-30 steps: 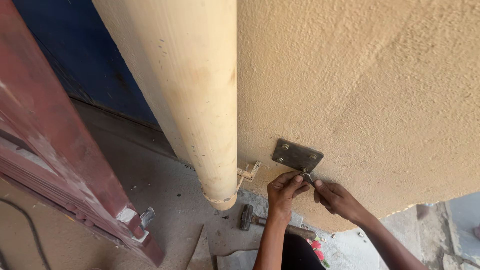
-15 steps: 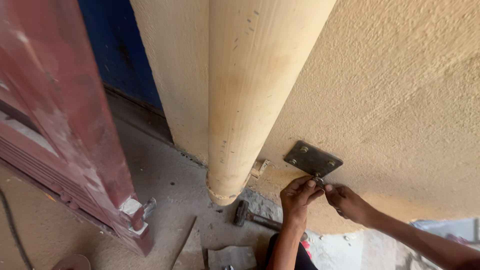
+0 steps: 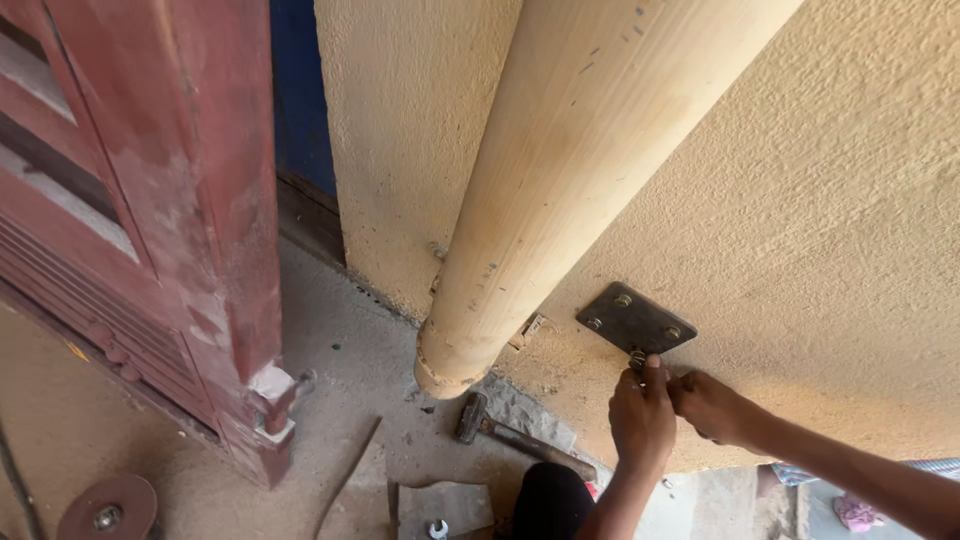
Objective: The person installs a metal wall bracket next to a vertical pipe. They use a wrench to tighten bolts and a hammer to tap the bracket into place.
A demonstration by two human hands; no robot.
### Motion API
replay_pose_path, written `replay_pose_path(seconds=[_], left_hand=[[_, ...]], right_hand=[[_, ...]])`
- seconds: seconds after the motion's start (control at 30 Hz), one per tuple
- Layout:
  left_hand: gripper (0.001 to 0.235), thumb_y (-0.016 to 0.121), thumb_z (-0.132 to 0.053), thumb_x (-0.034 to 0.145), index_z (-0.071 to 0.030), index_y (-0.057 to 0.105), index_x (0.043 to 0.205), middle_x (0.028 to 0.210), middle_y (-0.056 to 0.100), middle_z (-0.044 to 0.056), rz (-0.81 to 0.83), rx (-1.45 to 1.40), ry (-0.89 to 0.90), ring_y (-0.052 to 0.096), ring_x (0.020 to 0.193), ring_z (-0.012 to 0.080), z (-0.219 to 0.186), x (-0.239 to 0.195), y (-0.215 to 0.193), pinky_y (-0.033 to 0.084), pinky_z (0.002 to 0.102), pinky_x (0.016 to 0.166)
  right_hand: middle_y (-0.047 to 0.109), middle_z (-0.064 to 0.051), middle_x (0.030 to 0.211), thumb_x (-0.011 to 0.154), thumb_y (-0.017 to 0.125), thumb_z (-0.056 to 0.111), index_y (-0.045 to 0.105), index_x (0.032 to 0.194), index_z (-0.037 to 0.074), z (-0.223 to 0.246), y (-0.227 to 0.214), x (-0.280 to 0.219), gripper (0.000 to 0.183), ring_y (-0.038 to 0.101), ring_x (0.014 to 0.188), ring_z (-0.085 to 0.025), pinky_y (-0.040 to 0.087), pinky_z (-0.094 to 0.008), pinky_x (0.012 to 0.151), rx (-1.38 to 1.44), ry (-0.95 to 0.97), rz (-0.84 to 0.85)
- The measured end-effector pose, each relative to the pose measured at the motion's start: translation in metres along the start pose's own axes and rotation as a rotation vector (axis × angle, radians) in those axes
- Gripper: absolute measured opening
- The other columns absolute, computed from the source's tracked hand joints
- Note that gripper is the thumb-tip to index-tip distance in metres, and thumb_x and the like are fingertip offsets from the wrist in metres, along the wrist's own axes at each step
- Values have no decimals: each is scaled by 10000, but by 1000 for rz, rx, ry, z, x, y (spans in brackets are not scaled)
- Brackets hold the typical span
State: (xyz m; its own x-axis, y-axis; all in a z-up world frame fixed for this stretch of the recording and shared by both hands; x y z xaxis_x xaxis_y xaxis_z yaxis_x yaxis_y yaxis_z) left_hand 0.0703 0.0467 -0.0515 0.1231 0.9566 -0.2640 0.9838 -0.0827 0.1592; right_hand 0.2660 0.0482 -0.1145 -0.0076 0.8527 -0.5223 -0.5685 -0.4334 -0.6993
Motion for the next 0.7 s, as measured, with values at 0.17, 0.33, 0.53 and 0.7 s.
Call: replay_pose_path(seconds=[0.17, 0.33, 0.53, 0.7], left_hand=[[553, 420, -513, 1076, -33, 663, 950, 818, 735, 184, 126, 10, -83, 710, 675, 221, 5, 2, -3, 521, 348, 632], [536, 418, -527, 1074, -47, 633, 970, 861, 686, 51, 204, -458, -233, 731, 711, 131, 16, 0, 15, 618, 274, 612], [581, 457, -533, 1136, -23, 577, 886, 711, 557, 39, 194, -576, -17, 547, 601, 120, 28, 4, 28, 497, 276, 535], [561, 440, -589, 1063, -51, 534, 934, 722, 622, 53, 195, -593, -206, 685, 654, 177, 40, 11, 29, 632, 322, 627]], right_hand=[[758, -69, 922, 1034, 402, 404, 665, 1167, 61, 19, -1, -12, 453, 730, 766, -154, 585, -302, 693, -11, 34, 7], [796, -90, 955, 1037, 429, 380, 715, 1122, 71, 48, -7, -4, 430, 755, 802, -166, 579, -305, 732, -192, -48, 69], [862, -90, 931, 1032, 463, 388, 807, 1011, 106, 54, -26, -55, 446, 792, 800, -176, 564, -298, 754, -260, 50, -237], [692, -169, 726, 1085, 519, 411, 667, 830, 26, 72, -21, -119, 485, 664, 623, -282, 535, -386, 589, -48, 99, -957]])
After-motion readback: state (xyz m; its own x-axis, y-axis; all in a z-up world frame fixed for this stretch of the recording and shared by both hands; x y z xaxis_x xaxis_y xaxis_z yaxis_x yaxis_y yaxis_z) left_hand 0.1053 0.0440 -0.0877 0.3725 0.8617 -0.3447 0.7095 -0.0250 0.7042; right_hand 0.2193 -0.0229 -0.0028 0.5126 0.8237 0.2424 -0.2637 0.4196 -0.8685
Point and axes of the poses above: each hand's wrist, its own x-axis towards the middle knuckle, its own y-axis out of the palm, z = x × y, the point moved 10 cm from there along x, towards the middle knuckle
